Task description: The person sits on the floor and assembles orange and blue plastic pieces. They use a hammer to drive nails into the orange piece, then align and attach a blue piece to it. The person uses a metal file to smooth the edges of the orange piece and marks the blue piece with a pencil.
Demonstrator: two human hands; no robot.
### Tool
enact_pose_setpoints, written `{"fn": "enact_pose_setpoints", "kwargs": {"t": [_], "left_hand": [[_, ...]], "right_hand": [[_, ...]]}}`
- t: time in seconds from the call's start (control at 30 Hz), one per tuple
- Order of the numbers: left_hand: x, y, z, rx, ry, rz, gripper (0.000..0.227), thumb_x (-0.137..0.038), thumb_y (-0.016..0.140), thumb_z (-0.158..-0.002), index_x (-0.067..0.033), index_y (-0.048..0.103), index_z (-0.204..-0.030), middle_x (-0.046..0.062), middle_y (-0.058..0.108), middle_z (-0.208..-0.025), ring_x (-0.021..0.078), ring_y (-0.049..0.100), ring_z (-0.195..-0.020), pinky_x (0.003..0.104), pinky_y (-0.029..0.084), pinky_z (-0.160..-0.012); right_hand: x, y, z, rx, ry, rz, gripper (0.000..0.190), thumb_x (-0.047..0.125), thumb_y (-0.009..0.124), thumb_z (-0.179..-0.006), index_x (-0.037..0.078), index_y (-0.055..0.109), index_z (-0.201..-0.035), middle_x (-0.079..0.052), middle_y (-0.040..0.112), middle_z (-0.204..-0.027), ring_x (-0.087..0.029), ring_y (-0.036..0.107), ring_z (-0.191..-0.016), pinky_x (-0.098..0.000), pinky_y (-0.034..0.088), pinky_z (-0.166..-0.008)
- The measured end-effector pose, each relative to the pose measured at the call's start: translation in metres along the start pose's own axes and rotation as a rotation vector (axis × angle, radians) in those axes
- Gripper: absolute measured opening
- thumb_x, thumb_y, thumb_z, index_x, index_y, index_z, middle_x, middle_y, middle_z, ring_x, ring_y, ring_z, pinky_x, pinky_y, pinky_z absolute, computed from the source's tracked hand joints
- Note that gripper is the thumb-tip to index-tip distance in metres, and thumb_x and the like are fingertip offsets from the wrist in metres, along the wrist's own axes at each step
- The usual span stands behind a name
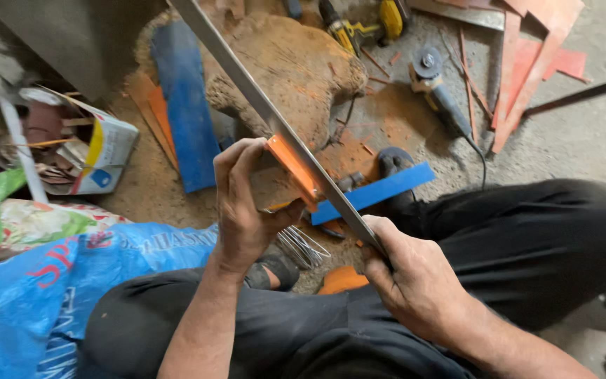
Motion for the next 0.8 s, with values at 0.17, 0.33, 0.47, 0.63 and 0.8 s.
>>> {"fn": "enact_pose_setpoints", "kwargs": {"t": [0.17,0.33,0.47,0.63,0.8], "left_hand": [[0.005,0.016,0.028,-0.024,-0.111,-0.026,0.045,-0.010,0.076,-0.099,-0.0051,0.055,-0.139,0.011,0.056,-0.136,0.0250,0.062,-0.121,0.031,0.057,-0.102],[0.031,0.064,0.073,-0.176,-0.417,-0.086,0.044,-0.018,0.074,-0.096,-0.0035,0.051,-0.131,0.015,0.053,-0.125,0.0281,0.055,-0.112,0.036,0.048,-0.100],[0.072,0.119,0.112,-0.204,-0.884,0.385,0.043,-0.026,0.062,-0.105,-0.0026,0.043,-0.136,0.014,0.054,-0.120,0.0222,0.055,-0.111,0.033,0.047,-0.098],[0.091,0.171,0.181,-0.081,-1.337,0.902,0.039,-0.037,0.054,-0.099,-0.0088,0.049,-0.127,0.006,0.062,-0.101,0.0142,0.062,-0.087,0.030,0.054,-0.076],[0.096,0.195,0.186,0.098,-1.441,1.280,0.041,-0.044,0.056,-0.099,-0.0038,0.065,-0.098,0.005,0.063,-0.071,0.0163,0.059,-0.054,0.030,0.048,-0.047]], "right_hand": [[-0.002,-0.002,0.008,0.021,-0.062,-0.033,0.033,0.003,0.060,-0.089,0.009,0.059,-0.121,-0.012,0.068,-0.078,-0.030,0.073,-0.070,-0.0378,0.057,-0.061],[-0.044,0.035,0.011,-0.003,0.072,-0.200,0.027,0.009,0.060,-0.097,0.007,0.060,-0.124,-0.006,0.062,-0.076,-0.016,0.060,-0.062,-0.0316,0.054,-0.059],[-0.061,0.063,0.005,-0.140,0.036,-0.442,0.023,0.011,0.058,-0.102,0.006,0.059,-0.124,0.000,0.060,-0.080,-0.006,0.053,-0.070,-0.0257,0.051,-0.061],[-0.086,0.094,-0.015,-0.128,-0.033,-0.712,0.022,0.009,0.057,-0.105,0.003,0.056,-0.126,-0.001,0.060,-0.091,-0.006,0.054,-0.076,-0.0246,0.051,-0.067],[-0.098,0.101,-0.025,-0.072,-0.001,-0.867,0.017,0.008,0.055,-0.105,0.005,0.055,-0.122,-0.001,0.059,-0.084,-0.009,0.058,-0.066,-0.0255,0.052,-0.059]]}}
Point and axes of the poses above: each hand's wrist, its own z-axis away from the middle knuckle, its own y-axis out of the palm, x = y × z, the point moved 7 cm from there along -z, towards the middle knuckle
